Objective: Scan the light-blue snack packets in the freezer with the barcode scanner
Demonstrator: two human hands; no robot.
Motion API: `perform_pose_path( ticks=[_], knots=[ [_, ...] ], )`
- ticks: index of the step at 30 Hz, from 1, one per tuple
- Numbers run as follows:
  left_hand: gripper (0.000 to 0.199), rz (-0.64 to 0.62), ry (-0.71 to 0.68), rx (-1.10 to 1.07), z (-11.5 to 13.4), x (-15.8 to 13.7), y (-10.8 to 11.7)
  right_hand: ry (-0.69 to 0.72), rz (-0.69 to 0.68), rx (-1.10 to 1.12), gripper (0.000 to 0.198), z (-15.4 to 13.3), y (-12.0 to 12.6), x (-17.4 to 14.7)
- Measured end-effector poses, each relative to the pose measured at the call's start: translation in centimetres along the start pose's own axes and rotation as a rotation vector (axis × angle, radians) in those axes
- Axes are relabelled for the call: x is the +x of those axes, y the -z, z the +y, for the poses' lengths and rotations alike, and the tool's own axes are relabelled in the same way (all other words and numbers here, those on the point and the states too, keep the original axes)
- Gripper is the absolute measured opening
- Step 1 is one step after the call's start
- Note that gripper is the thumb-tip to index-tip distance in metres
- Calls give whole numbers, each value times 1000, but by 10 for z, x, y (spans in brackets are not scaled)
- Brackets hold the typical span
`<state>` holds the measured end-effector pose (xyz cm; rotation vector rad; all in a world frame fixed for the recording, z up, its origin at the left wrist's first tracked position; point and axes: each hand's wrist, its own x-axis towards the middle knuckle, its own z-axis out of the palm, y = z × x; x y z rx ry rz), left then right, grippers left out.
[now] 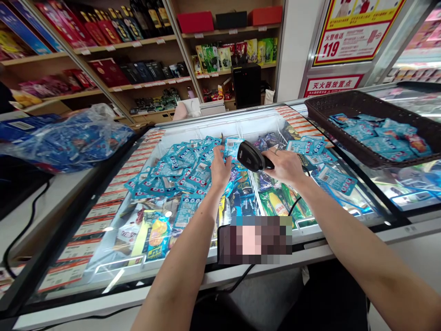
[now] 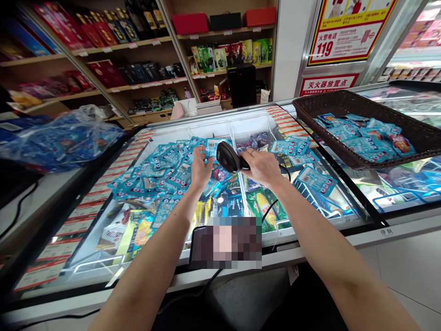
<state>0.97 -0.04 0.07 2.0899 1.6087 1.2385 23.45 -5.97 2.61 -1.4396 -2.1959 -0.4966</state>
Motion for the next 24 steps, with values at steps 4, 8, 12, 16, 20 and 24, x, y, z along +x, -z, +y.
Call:
perform_pose_path(
  ticks=[4,8,12,16,20,24],
  knots=[
    [37,2,-5,8,0,0,0,-3,-17,11,37,0,1,0],
    [37,2,-5,16,-1,-1,-1,6,-17,11,38,0,0,1],
    [36,12,-7,19,0,-1,-1,19,-6,13,36,0,1,0],
    [36,7,0,23,0,0,-1,13,-25,14,35,0,2,1],
    [38,10,3,31,0,0,-1,3,-22,21,36,0,2,1],
    [40,21,13,38,6,-2,2,-36,-13,21,35,1,0,0]
  ],
)
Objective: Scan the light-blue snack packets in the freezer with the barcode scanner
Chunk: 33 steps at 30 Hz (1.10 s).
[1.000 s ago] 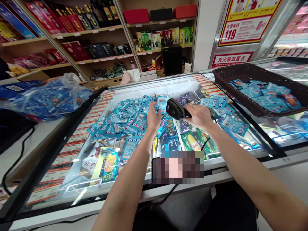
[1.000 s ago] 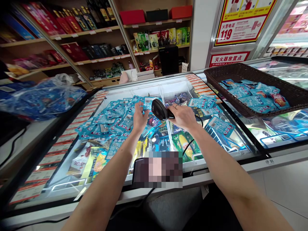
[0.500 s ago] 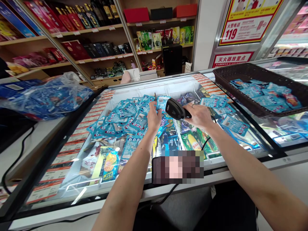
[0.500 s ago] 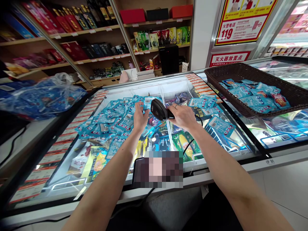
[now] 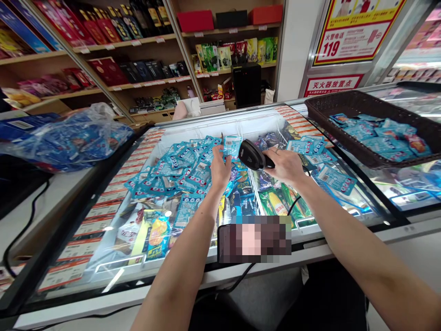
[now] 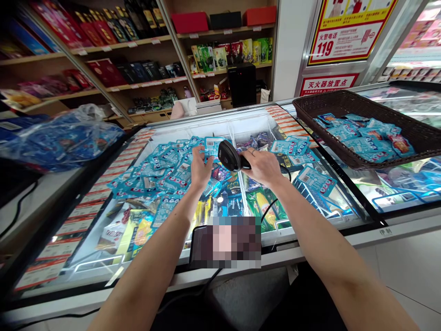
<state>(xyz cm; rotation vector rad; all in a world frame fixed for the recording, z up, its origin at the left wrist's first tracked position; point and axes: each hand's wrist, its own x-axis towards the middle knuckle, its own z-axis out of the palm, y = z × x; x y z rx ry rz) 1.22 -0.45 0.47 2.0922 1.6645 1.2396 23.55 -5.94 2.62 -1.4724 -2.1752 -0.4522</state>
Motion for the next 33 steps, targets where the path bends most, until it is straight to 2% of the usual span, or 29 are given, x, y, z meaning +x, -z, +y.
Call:
perform_pose_path(
  ticks=[7,13,17,21,23,26,29,33],
  knots=[
    [41,62,-55,51,18,6,17,-94,37,18,34,4,3,0],
    [50,26,63,177,2,7,40,-197,6,-6,34,5,8,1],
    [53,-10,15,358,-8,-21,68,-270,-21,-32,34,5,8,0],
    [58,43,-108,602,-2,-60,91,-334,-48,-52,32,2,14,1],
    [57,-35,-249,656,1,-76,96,-339,-60,-54,33,-1,19,2],
    [51,-253,-457,676,-1,-88,95,-337,-76,-52,35,-6,29,2],
    [46,-339,-472,682,-10,-82,91,-361,-76,-54,35,-8,39,-4],
    [45,-332,-457,689,-20,-60,86,-431,-63,-56,32,-4,47,-23]
  ],
)
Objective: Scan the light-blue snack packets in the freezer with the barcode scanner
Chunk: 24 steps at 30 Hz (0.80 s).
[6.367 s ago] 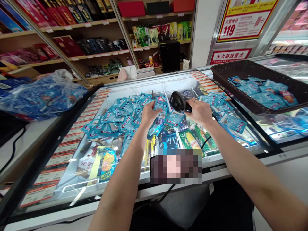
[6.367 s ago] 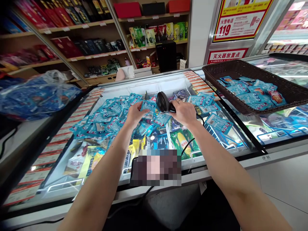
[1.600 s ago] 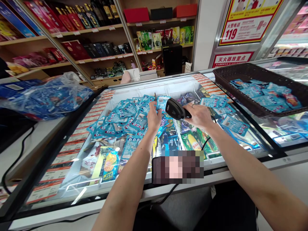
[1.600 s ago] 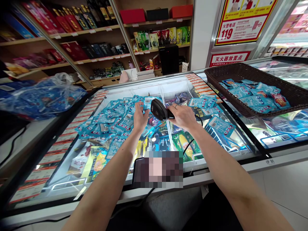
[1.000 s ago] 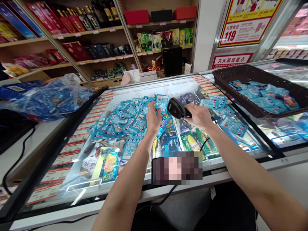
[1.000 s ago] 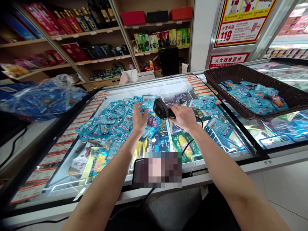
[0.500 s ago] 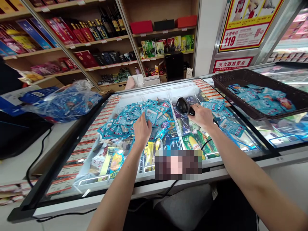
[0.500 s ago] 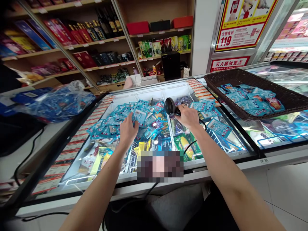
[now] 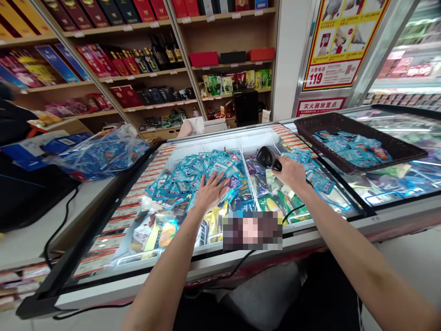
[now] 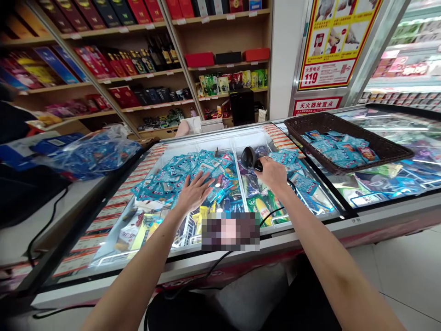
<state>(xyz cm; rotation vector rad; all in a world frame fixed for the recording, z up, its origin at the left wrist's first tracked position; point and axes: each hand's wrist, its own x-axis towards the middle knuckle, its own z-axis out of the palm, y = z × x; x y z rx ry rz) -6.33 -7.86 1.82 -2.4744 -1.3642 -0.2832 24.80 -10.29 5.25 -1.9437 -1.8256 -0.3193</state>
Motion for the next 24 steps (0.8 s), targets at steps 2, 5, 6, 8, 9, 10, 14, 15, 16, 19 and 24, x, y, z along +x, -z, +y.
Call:
perform_pose_path(
  ticks=[2,5,6,8,9,10,14,15,16,19,24],
  knots=[
    [45,6,5,-7,-4,10,-1,-57,15,5,32,10,1,-7],
    [43,24,44,-5,-1,23,1,-159,44,38,33,29,3,-12],
    [43,41,51,-1,3,28,1,-197,52,57,33,36,4,-12],
    [44,85,35,-2,18,38,3,-284,69,105,35,50,5,-11],
    [46,106,13,-12,28,44,3,-328,80,136,36,57,6,-10],
    [47,113,-15,-32,39,50,3,-368,94,176,37,65,6,-8],
    [56,56,-102,-153,98,86,-3,-502,162,441,40,97,7,-2],
    [60,37,-128,-187,114,97,-5,-538,178,522,41,105,6,-1],
    [64,19,-142,-220,131,107,-7,-574,200,598,42,112,6,0],
    [76,-66,-178,-314,179,136,-12,-664,278,764,43,134,3,1],
    [91,-100,-251,-333,244,173,-17,-752,351,901,40,160,3,-3]
  ],
)
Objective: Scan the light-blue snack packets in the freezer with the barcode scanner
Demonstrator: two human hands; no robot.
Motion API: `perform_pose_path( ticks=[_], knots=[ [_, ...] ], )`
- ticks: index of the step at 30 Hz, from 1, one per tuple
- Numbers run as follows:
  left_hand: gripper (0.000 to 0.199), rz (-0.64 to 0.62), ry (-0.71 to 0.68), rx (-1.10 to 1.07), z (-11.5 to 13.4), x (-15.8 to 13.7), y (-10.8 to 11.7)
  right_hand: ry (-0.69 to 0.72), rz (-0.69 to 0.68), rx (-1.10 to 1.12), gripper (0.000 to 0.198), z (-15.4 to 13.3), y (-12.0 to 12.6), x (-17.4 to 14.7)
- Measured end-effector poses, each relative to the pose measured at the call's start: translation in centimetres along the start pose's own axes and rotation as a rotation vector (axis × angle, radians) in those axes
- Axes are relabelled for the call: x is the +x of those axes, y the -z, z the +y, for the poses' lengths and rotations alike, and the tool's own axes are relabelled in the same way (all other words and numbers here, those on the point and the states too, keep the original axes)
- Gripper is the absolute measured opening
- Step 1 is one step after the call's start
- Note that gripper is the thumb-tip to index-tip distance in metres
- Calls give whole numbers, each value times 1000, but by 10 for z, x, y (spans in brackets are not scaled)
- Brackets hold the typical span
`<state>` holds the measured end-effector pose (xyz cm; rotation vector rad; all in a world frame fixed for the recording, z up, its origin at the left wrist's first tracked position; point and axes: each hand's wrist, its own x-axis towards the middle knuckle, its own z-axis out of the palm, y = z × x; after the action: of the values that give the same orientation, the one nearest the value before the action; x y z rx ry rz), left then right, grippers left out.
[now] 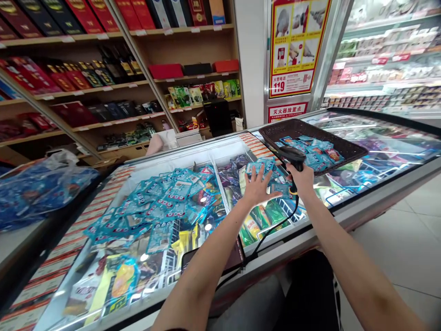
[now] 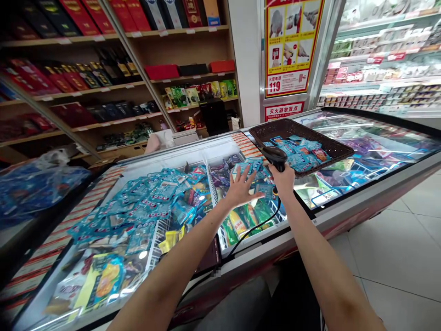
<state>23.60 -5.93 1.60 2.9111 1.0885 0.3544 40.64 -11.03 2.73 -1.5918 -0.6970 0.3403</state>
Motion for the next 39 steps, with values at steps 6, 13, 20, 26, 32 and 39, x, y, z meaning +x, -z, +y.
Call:
perform_pose_path(
  ticks=[6,13,20,26,32,39],
  knots=[
    [95,-102,-147,64,10,56,-4,-38,-21,65,40,1,14,6],
    [85,-254,-92,27,-7,90,-5,-40,-143,1,40,-7,5,3],
    [65,-109,-71,24,-32,39,2,50,-237,-126,43,-11,-16,-10],
    [64,-136,-26,33,-64,-14,20,89,-253,-137,46,-19,-33,-21],
    [60,-69,23,49,-86,-53,26,95,-281,-168,43,-30,-51,-32],
    [59,-49,26,41,-87,-55,32,64,-245,-218,39,-34,-70,-36]
  ],
)
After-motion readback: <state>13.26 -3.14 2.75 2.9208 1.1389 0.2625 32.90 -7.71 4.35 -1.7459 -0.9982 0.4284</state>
